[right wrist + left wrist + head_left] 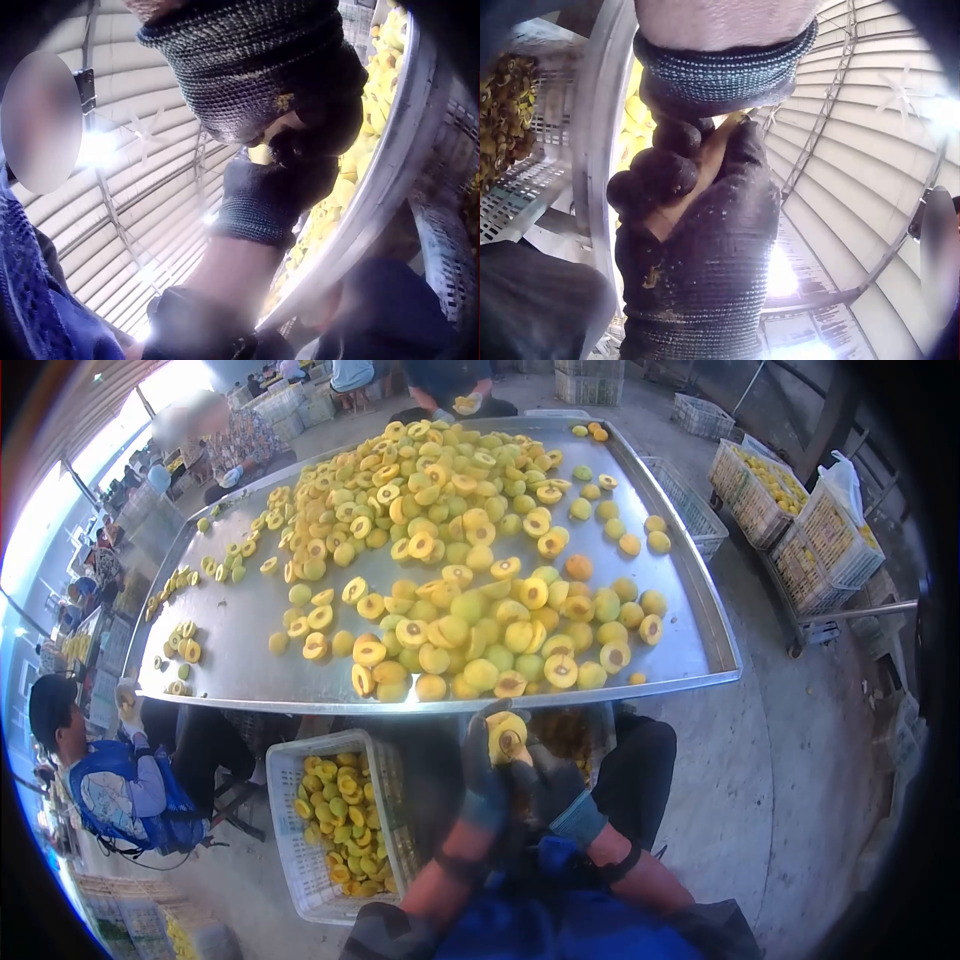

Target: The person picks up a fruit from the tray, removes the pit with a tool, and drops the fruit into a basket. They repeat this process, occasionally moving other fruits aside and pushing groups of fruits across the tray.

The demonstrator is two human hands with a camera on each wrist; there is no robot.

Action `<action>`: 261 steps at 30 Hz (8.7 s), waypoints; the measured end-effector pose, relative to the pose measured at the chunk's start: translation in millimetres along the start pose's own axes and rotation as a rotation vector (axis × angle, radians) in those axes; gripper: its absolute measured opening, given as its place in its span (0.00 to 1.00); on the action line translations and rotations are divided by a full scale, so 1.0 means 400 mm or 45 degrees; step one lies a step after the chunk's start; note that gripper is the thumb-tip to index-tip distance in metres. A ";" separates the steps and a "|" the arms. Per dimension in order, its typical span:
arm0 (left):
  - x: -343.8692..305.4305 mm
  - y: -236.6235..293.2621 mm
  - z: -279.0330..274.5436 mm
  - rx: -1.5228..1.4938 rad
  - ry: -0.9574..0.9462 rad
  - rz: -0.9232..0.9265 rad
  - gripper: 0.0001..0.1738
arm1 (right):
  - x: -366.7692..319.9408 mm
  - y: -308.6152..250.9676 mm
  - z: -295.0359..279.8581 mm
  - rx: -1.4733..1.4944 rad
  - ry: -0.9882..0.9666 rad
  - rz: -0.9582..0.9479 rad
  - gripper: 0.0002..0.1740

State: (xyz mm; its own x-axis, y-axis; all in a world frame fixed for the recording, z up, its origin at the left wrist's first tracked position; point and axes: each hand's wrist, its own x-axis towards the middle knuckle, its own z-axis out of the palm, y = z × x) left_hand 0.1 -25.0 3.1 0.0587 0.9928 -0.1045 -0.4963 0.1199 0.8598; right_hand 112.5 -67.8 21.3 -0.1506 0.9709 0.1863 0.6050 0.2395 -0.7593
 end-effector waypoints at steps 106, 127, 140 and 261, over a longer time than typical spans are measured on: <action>0.114 -0.042 -0.049 0.603 -0.597 0.168 0.33 | -0.073 0.093 -0.001 2.193 -0.724 0.989 0.20; 0.123 -0.028 -0.093 1.173 0.456 0.643 0.19 | -0.039 0.172 0.060 0.040 0.161 -0.079 0.11; -0.427 -0.061 -1.134 -0.493 1.287 -0.222 0.35 | -0.018 0.181 0.036 -0.247 -0.259 0.240 0.18; 0.299 0.087 0.111 0.105 -0.362 0.365 0.33 | 0.304 0.117 -0.242 0.519 0.619 0.074 0.34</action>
State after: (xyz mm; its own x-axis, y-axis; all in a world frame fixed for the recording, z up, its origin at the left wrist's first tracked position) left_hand 28.2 98.1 42.5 0.1710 0.9453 0.2779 -0.4571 -0.1737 0.8723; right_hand 198.0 61.8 68.8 0.3037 0.8949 0.3270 0.2412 0.2598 -0.9351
